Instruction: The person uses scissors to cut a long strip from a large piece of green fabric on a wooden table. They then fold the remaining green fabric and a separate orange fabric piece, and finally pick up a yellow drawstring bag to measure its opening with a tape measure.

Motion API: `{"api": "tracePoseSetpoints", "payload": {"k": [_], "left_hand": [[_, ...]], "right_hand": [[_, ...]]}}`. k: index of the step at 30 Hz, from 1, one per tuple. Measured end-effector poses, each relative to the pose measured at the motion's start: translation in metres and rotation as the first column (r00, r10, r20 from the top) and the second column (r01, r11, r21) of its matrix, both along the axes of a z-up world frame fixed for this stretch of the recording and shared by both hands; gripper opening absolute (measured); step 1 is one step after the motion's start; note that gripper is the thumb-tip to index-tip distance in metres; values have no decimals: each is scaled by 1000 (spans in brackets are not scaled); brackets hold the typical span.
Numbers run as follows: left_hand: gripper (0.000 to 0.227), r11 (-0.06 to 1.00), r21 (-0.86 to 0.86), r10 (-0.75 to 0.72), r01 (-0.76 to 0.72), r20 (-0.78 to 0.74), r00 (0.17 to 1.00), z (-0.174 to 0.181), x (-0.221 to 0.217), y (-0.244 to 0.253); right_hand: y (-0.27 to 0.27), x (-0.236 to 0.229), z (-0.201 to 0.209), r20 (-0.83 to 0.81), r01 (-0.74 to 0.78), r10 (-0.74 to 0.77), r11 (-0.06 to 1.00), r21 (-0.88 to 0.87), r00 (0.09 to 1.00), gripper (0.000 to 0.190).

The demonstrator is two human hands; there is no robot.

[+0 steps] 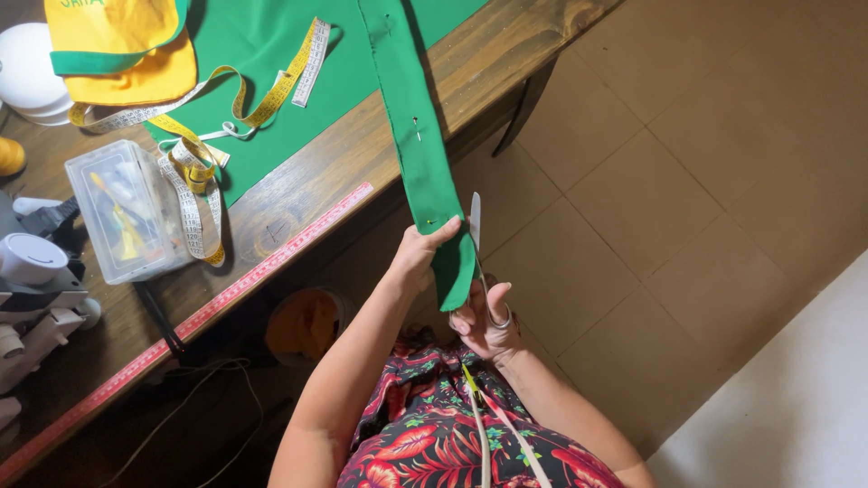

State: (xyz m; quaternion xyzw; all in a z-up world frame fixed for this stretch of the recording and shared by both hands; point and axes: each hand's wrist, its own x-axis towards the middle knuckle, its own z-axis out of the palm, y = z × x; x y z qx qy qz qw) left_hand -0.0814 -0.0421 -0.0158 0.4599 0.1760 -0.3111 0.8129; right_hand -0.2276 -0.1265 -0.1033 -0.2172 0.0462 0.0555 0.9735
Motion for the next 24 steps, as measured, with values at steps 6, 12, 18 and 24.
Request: {"api": "tracePoseSetpoints", "payload": {"k": [6,12,18,24], "left_hand": [[27,998,65,19,-18,-16,1000,-10,-2,-6],[26,994,111,12,-12,-1,1000,-5,0,-3],[26,989,146,13,-14,11,1000,-3,-2,-4],[27,982,190,-15,12,11,1000,-56,2,4]], "right_hand": [[-7,1,-18,-67,-10,9,1000,-24,998,80],[-3,4,-18,-92,22,-34,991,-131,995,59],[-5,12,0,-71,-27,13,981,-193,997,63],[-14,34,-11,-48,-3,-3,992,-126,999,80]]}}
